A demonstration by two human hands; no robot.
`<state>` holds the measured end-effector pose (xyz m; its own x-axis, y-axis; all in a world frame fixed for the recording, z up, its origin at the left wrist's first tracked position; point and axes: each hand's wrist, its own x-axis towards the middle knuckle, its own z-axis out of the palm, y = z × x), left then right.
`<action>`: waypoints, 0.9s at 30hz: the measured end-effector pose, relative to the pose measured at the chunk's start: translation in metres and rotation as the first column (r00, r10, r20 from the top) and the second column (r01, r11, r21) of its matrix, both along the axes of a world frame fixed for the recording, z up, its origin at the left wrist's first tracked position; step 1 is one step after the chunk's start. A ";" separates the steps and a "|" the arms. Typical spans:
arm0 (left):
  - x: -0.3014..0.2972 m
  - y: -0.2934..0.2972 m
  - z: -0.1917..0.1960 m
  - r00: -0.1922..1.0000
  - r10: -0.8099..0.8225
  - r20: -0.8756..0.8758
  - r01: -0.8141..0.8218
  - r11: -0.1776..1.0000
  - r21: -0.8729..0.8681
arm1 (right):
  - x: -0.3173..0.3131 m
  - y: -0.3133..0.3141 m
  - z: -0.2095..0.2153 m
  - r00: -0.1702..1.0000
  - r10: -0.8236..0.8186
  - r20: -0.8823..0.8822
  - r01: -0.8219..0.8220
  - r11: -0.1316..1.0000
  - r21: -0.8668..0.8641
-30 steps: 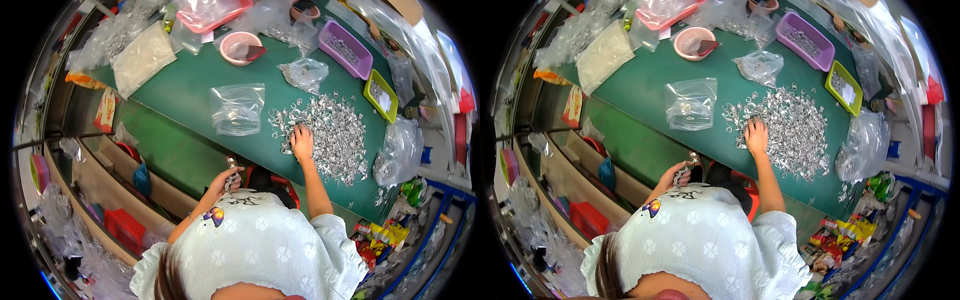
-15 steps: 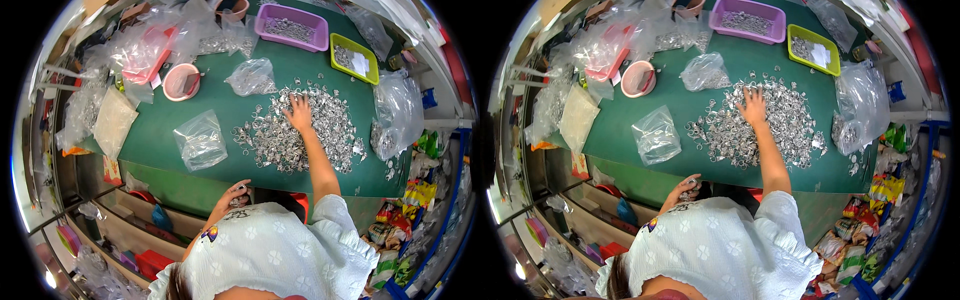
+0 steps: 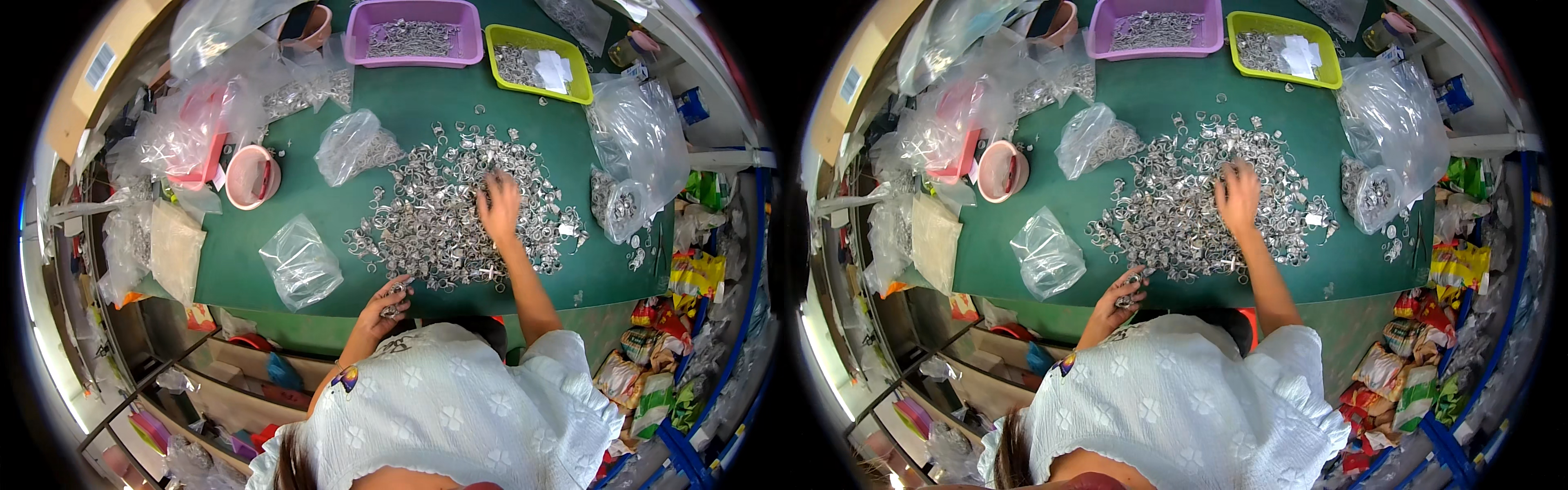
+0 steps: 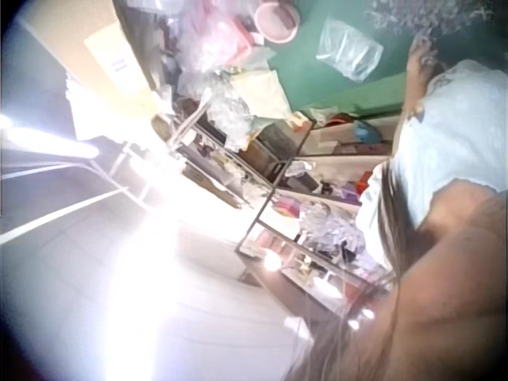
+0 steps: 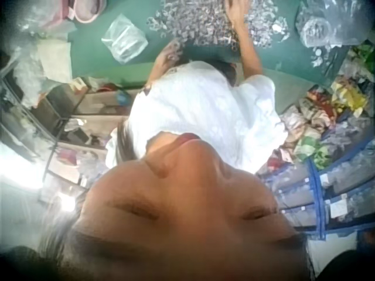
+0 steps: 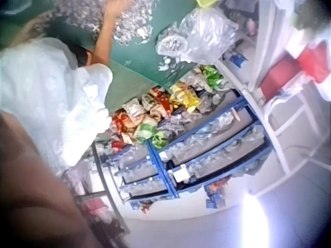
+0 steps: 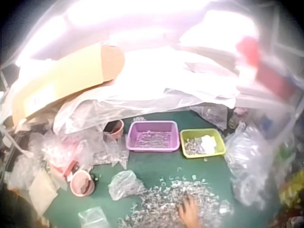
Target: The person sorts small metal rings by hand, picking them from a large pile on a green table and placing them into a plastic bag. The person then picks up bags of the rings and places them onto a shelf.
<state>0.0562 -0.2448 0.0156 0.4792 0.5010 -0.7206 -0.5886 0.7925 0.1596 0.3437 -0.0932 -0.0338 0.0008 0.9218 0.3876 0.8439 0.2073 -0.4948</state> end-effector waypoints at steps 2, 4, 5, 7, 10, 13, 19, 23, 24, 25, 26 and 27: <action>0.008 0.004 -0.007 1.000 0.002 -0.024 -0.002 1.000 -0.007 | 0.020 0.026 -0.011 0.981 -0.167 0.099 0.168 0.986 -0.003; 0.019 0.015 0.004 0.995 -0.033 -0.099 0.030 0.999 -0.039 | 0.023 0.043 -0.024 0.967 -0.125 0.224 0.155 0.981 -0.120; 0.024 0.019 0.008 0.989 -0.053 -0.136 0.046 0.998 -0.053 | 0.016 0.039 -0.028 0.958 -0.128 0.258 0.163 0.979 -0.120; 0.029 0.021 0.012 0.985 -0.072 -0.159 0.067 0.997 -0.035 | -0.003 0.020 -0.014 0.964 0.011 0.266 0.037 0.984 -0.174; 0.034 0.027 0.010 0.985 -0.105 -0.138 0.102 0.994 -0.025 | -0.018 -0.025 -0.002 0.955 0.256 0.153 -0.200 0.930 -0.307; 0.037 0.029 0.007 0.990 -0.095 -0.103 0.092 0.995 -0.030 | -0.017 -0.063 -0.001 0.955 0.297 -0.010 -0.284 0.905 -0.317; 0.044 0.034 0.008 0.995 -0.047 0.084 0.050 0.998 -0.028 | 0.005 -0.127 0.003 0.994 -0.047 0.099 0.076 0.947 -0.313; 0.048 0.035 0.007 0.997 -0.079 0.008 0.079 0.986 -0.146 | 0.020 -0.138 -0.015 0.987 -0.078 0.137 0.117 0.945 -0.306; 0.046 0.034 0.004 0.993 -0.115 -0.033 0.108 0.980 -0.170 | 0.021 -0.136 -0.017 0.986 -0.073 0.152 0.115 0.951 -0.288; 0.045 0.031 -0.001 0.994 -0.108 0.008 0.108 0.981 -0.164 | 0.022 -0.135 -0.020 0.984 -0.067 0.167 0.110 0.957 -0.270; 0.043 0.027 -0.008 0.994 -0.100 0.050 0.106 0.982 -0.158 | 0.022 -0.134 -0.021 0.982 -0.059 0.182 0.105 0.962 -0.251; 0.044 0.027 -0.008 0.992 -0.090 0.091 0.103 0.983 -0.151 | 0.022 -0.132 -0.016 0.981 -0.063 0.185 0.108 0.964 -0.242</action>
